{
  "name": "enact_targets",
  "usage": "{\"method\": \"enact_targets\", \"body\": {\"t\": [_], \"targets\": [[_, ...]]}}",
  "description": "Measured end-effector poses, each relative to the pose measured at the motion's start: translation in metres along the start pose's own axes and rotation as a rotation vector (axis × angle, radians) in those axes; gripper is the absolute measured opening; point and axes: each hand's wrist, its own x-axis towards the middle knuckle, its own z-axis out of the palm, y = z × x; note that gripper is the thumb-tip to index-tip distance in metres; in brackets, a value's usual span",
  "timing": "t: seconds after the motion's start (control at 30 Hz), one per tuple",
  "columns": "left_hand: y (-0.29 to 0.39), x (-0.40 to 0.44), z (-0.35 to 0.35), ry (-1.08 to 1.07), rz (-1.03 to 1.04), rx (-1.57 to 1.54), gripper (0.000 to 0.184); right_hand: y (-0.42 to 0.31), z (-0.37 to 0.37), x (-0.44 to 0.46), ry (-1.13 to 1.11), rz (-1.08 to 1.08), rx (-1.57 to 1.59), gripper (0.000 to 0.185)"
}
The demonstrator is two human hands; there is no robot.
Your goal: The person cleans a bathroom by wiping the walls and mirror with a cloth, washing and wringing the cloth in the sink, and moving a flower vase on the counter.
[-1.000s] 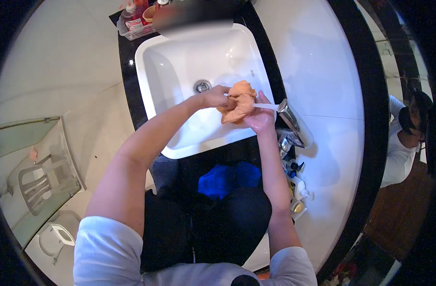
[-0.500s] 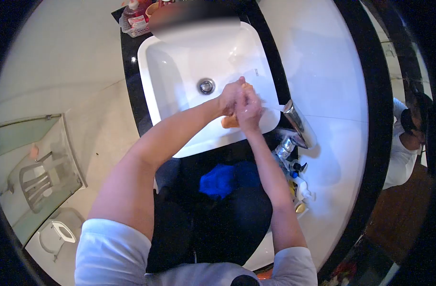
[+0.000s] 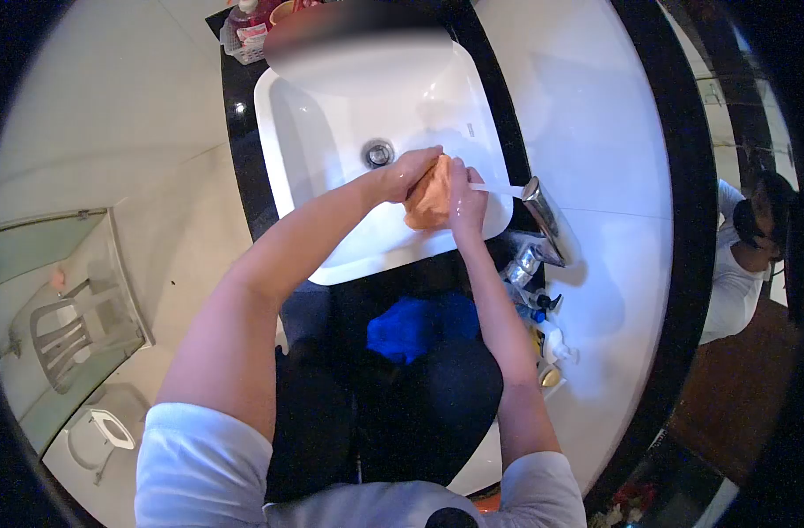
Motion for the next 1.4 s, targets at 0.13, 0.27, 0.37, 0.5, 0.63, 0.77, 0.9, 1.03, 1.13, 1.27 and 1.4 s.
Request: {"method": "enact_targets", "body": {"t": [0.13, 0.27, 0.37, 0.5, 0.63, 0.77, 0.9, 1.03, 1.13, 1.27, 1.4], "targets": [[-0.011, 0.011, 0.001, 0.217, 0.036, 0.175, 0.037, -0.028, -0.004, -0.011, -0.059, -0.191, -0.326, 0.038], [0.018, -0.018, 0.007, 0.468, 0.207, 1.017, 0.04, -0.007, -0.007, 0.001, -0.23, 0.415, 0.659, 0.036], [0.008, 0.007, -0.041, 0.479, 0.211, 1.551, 0.06, 0.013, -0.014, 0.013, -0.396, 0.699, 1.127, 0.044], [0.009, -0.023, 0.006, 0.438, -0.298, 0.154, 0.053, -0.003, -0.011, 0.001, -0.309, 0.439, 0.908, 0.044], [-0.014, 0.003, -0.006, 0.121, 0.122, 0.225, 0.04, -0.017, -0.021, 0.006, -0.341, 0.1, -0.012, 0.045], [-0.007, 0.015, -0.026, 0.704, 0.367, 1.478, 0.031, -0.039, -0.032, -0.005, -0.421, 0.339, 0.439, 0.044], [-0.005, 0.004, -0.028, 1.024, 0.254, 0.647, 0.039, -0.028, -0.041, 0.002, -0.454, 0.656, 0.924, 0.04], [-0.003, -0.007, -0.026, 0.874, 0.17, 0.844, 0.039, -0.034, -0.046, -0.005, -0.551, 0.379, 0.776, 0.041], [-0.011, -0.004, -0.032, 0.741, 0.138, 1.12, 0.04, -0.037, -0.045, -0.006, -0.633, -0.16, -0.356, 0.044], [-0.019, -0.006, -0.036, 0.595, 0.152, 1.379, 0.043, -0.043, -0.056, -0.015, -0.652, -0.146, -0.803, 0.039], [-0.026, -0.008, -0.044, 0.569, 0.149, 1.427, 0.043, -0.036, -0.085, -0.004, -0.616, -0.179, -0.97, 0.043]]}}
